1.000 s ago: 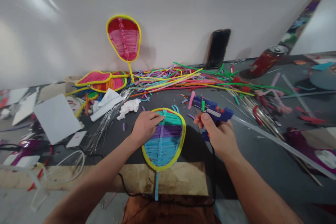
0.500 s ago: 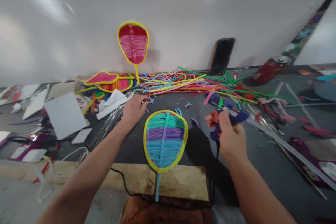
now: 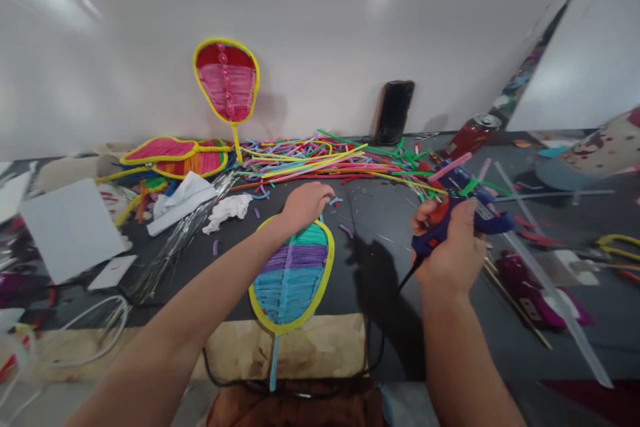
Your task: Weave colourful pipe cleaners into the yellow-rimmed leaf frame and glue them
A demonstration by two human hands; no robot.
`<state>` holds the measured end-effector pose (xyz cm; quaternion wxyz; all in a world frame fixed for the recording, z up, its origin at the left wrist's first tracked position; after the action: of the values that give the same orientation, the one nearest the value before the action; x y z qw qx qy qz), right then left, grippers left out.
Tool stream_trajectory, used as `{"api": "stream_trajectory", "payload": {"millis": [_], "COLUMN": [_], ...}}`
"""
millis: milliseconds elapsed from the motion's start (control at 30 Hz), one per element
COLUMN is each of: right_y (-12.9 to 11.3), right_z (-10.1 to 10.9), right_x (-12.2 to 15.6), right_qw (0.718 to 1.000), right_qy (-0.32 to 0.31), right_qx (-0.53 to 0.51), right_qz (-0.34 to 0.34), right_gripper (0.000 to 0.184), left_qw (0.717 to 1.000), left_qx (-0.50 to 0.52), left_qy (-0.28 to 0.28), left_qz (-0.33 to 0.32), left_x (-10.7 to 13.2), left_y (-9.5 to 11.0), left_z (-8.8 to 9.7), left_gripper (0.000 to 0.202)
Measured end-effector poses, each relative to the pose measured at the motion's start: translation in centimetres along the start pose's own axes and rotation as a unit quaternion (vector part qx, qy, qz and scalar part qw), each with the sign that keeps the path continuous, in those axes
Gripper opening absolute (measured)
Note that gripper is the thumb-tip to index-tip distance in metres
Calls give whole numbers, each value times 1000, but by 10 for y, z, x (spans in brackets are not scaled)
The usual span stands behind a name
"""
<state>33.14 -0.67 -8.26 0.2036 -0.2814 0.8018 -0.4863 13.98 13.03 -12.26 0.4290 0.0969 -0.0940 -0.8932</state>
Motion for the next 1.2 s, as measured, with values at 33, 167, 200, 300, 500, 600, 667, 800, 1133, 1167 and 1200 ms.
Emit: {"api": "stream_trajectory", "payload": {"millis": [33, 167, 200, 300, 500, 600, 667, 800, 1133, 1167, 1200], "right_y": [1, 6, 7, 8, 10, 12, 14, 18, 39, 40, 41], "right_z": [0, -1, -1, -3, -7, -8, -9, -11, -26, -29, -32], "right_x": [0, 0, 0, 1, 4, 5, 6, 7, 32, 37, 43], "right_qw": [1000, 999, 999, 998, 998, 997, 997, 994, 960, 949, 936], "right_qy": [-4, -23, -29, -42, -56, -63, -71, -94, -233, -264, -294], "right_qx": [2, -13, -19, -33, -3, 4, 10, 27, 127, 153, 180], "right_qz": [-4, -22, -23, -22, -28, -34, -40, -51, -84, -81, -73], "right_gripper": [30, 29, 28, 26, 35, 35, 35, 37, 40, 41, 42], "left_qw": [1000, 999, 998, 998, 998, 997, 997, 996, 792, 739, 692], "left_qx": [-3, -18, -19, -16, -3, 9, 24, 81, 566, 628, 674], "left_qy": [-9, -42, -48, -57, -70, -73, -69, -38, 140, 145, 149], "left_qz": [2, 19, 22, 26, 10, 0, -3, 5, 179, 196, 212], "left_x": [-5, -17, -18, -22, -31, -35, -38, -40, 69, 86, 101], "left_y": [0, -2, -3, -5, 4, 9, 10, 8, -38, -39, -39], "left_z": [-3, -12, -13, -11, -12, -17, -19, -8, 51, 47, 43], "left_gripper": [20, 18, 18, 21, 18, 15, 13, 12, 30, 31, 31]}}
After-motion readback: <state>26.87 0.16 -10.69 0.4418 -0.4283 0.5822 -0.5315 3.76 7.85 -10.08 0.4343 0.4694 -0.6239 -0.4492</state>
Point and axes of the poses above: each hand's wrist, its own x-axis away from the middle knuckle, its own z-axis out of the back of the hand, y = z × x, the point moved 7 cm from there along -x, towards the middle knuckle, and after that the axes turned 1 degree about -z, right-handed, at the moved point
